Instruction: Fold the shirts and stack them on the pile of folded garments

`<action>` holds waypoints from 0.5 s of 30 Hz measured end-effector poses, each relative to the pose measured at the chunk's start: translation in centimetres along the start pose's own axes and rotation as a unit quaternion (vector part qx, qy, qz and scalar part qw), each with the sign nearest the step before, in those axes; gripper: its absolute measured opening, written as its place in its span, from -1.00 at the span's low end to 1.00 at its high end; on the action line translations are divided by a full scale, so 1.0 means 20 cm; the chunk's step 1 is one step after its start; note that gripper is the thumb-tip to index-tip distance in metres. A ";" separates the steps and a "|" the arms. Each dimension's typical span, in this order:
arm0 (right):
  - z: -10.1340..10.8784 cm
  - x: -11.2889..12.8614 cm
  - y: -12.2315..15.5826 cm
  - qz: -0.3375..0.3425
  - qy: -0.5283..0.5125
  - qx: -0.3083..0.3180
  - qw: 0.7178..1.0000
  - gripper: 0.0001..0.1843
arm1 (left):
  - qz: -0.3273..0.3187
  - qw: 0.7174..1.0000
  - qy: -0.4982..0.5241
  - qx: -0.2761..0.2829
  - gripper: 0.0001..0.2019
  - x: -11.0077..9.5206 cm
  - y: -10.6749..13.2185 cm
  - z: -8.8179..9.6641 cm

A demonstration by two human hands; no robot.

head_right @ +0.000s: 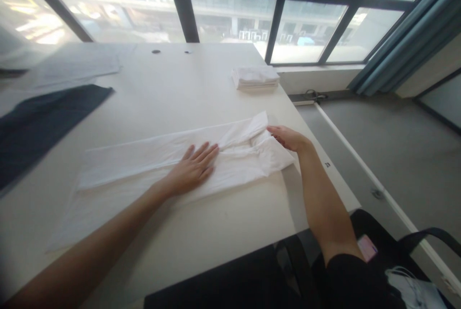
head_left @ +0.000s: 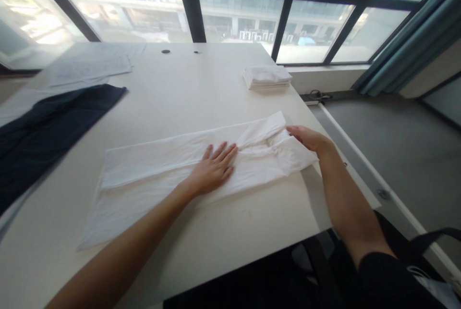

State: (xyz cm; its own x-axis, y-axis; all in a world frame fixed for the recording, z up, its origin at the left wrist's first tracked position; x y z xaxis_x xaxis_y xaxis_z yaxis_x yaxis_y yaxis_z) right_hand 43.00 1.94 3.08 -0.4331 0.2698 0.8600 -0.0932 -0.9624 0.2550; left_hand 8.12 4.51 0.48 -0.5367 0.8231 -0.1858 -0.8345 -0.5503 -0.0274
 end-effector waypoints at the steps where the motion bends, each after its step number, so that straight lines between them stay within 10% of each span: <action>1: -0.02 0.00 0.01 -0.012 -0.022 0.029 0.999 -0.59 | 0.000 1.000 -0.002 0.000 -0.41 0.00 0.00 0.00; 11: -0.12 0.14 0.04 -0.021 -0.110 0.007 0.994 -0.65 | 0.012 0.997 0.062 0.048 -0.40 0.02 -0.04 0.06; 15: -0.16 0.25 0.08 0.011 -0.130 -0.007 0.991 -0.66 | 0.051 0.972 0.225 -0.052 -0.50 0.00 -0.25 0.17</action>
State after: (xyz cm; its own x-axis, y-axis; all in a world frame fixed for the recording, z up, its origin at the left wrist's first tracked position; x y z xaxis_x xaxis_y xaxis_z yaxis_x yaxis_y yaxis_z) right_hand 37.78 1.54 6.31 -0.1896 0.2462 0.9505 -0.1002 -0.9679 0.2307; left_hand 11.75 7.76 3.89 -0.4878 0.6322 -0.6020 -0.7507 -0.6558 -0.0805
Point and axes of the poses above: each hand's wrist, its own y-axis away from the middle knuckle, its own z-axis out of the back of the hand, x = y × z, the point moved 4 cm from there along -y, towards the middle knuckle, and after that the axes turned 1 degree about y, right-handed, at the moved point
